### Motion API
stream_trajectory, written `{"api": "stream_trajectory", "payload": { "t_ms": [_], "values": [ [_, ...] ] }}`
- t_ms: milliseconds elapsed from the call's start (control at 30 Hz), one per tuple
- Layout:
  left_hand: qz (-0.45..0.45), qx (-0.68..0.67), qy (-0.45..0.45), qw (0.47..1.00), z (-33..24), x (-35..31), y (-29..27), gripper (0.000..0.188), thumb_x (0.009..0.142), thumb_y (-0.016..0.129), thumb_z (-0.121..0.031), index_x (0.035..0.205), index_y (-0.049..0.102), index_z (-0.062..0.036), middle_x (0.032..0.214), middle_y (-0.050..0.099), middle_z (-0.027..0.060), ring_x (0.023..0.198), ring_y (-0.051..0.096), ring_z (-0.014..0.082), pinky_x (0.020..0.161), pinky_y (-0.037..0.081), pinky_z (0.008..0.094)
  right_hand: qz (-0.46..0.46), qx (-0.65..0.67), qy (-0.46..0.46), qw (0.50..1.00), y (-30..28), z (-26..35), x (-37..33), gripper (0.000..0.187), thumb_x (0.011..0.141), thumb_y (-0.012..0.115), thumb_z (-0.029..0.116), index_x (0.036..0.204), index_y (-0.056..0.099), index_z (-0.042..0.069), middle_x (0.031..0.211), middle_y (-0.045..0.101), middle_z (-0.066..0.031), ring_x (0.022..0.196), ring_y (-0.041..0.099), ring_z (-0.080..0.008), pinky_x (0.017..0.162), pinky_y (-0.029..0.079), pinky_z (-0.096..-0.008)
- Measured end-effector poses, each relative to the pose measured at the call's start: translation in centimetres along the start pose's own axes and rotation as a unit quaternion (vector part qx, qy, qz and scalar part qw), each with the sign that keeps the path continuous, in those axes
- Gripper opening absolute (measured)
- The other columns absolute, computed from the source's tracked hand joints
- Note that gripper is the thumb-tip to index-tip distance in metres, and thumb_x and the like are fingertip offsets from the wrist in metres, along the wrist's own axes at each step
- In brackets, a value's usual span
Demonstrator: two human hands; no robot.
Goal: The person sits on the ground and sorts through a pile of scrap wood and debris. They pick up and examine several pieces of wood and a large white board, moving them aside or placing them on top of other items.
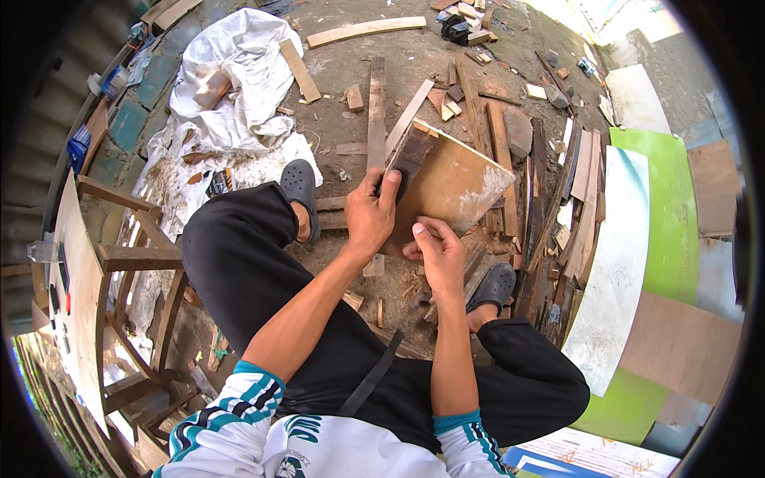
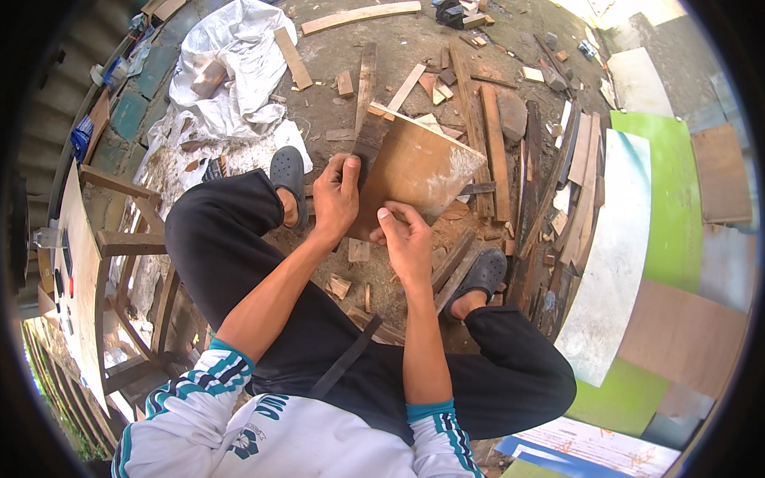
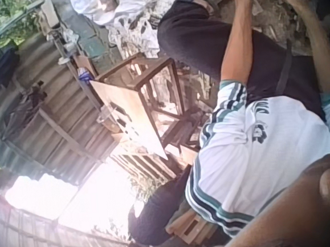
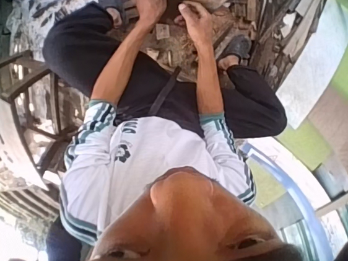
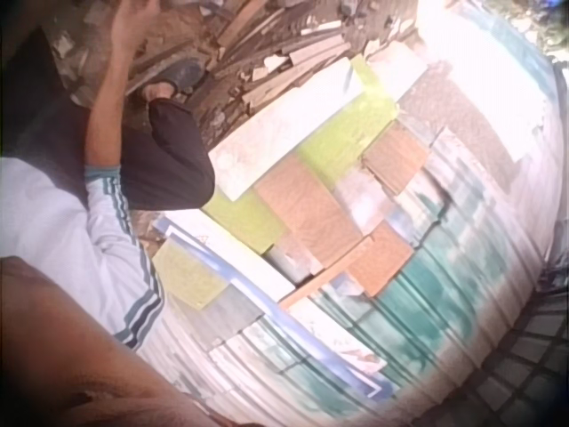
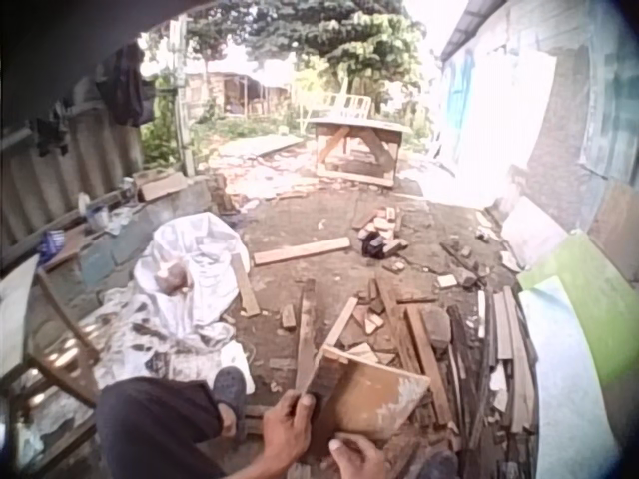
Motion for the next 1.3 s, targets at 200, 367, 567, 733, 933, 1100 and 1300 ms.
{"api": "stream_trajectory", "payload": {
  "t_ms": [200, 367, 567, 733, 933, 1100, 1300],
  "values": [
    [0.011, 0.018, -0.007, 1.000, 0.3, -0.3, 0.4, 0.045, 0.099, 0.056, -0.047, 0.101, 0.067, -0.0035, 0.068, 0.063, 0.0154, 0.063, 0.065, 0.0302, 0.062, 0.049, 0.0407, 0.034, -0.004, 0.086, 0.996, -0.2, -0.7, 0.0, 0.039, 0.096, 0.066, 0.031, 0.113, 0.066, -0.005, 0.094, 0.071, -0.0119, 0.082, 0.068, -0.0170, 0.062, 0.053, -0.0272],
    [0.014, 0.007, -0.015, 1.000, 0.7, -0.3, 0.6, 0.046, 0.099, 0.056, -0.047, 0.101, 0.067, -0.0028, 0.070, 0.064, 0.0163, 0.066, 0.065, 0.0282, 0.063, 0.049, 0.0400, 0.036, 0.009, 0.097, 0.995, -0.1, -1.0, 0.1, 0.042, 0.097, 0.065, 0.032, 0.119, 0.065, -0.005, 0.098, 0.072, -0.0142, 0.083, 0.069, -0.0195, 0.063, 0.054, -0.0282],
    [0.020, -0.012, -0.041, 0.999, 1.3, -0.2, 0.7, 0.046, 0.100, 0.055, -0.046, 0.102, 0.068, -0.0016, 0.071, 0.063, 0.0159, 0.066, 0.060, 0.0223, 0.065, 0.048, 0.0379, 0.042, 0.017, 0.101, 0.994, -0.1, -1.0, 0.0, 0.045, 0.097, 0.064, 0.032, 0.123, 0.063, -0.005, 0.106, 0.071, -0.0158, 0.088, 0.069, -0.0207, 0.067, 0.054, -0.0287],
    [0.019, -0.016, -0.031, 0.999, 1.5, -0.1, 0.9, 0.046, 0.100, 0.055, -0.046, 0.100, 0.067, -0.0011, 0.071, 0.062, 0.0157, 0.065, 0.058, 0.0220, 0.064, 0.047, 0.0381, 0.051, -0.001, 0.062, 0.997, -0.4, -1.5, 0.5, 0.049, 0.098, 0.064, 0.032, 0.130, 0.059, -0.005, 0.108, 0.070, -0.0192, 0.095, 0.068, -0.0220, 0.078, 0.054, -0.0316],
    [0.023, -0.015, -0.044, 0.999, 2.1, -0.1, 0.9, 0.048, 0.101, 0.054, -0.047, 0.096, 0.066, -0.0004, 0.070, 0.060, 0.0155, 0.065, 0.056, 0.0221, 0.064, 0.046, 0.0384, 0.052, 0.029, 0.052, 0.997, -0.3, -1.5, 0.6, 0.051, 0.098, 0.063, 0.034, 0.129, 0.059, -0.006, 0.110, 0.070, -0.0181, 0.103, 0.068, -0.0236, 0.091, 0.052, -0.0354],
    [0.026, -0.014, -0.054, 0.998, 2.3, -0.1, 0.9, 0.049, 0.101, 0.054, -0.047, 0.096, 0.066, 0.0001, 0.070, 0.059, 0.0153, 0.066, 0.055, 0.0209, 0.065, 0.046, 0.0378, 0.053, 0.042, 0.066, 0.995, -0.5, -1.9, 0.7, 0.049, 0.097, 0.065, 0.035, 0.128, 0.062, -0.002, 0.111, 0.070, -0.0157, 0.103, 0.068, -0.0223, 0.093, 0.050, -0.0344],
    [0.021, -0.033, -0.055, 0.998, 2.3, -0.2, 1.0, 0.049, 0.102, 0.053, -0.046, 0.096, 0.065, 0.0006, 0.071, 0.058, 0.0141, 0.068, 0.053, 0.0187, 0.067, 0.046, 0.0366, 0.041, 0.075, 0.094, 0.992, -0.6, -1.7, 0.4, 0.048, 0.097, 0.066, 0.035, 0.129, 0.061, 0.000, 0.108, 0.071, -0.0146, 0.103, 0.067, -0.0218, 0.092, 0.050, -0.0347]
  ]
}}
Point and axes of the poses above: each hand's wrist, its own x-axis towards the middle knuckle, its own y-axis out of the palm, z = x × y, the point moved 7 cm from there along x, towards the middle knuckle
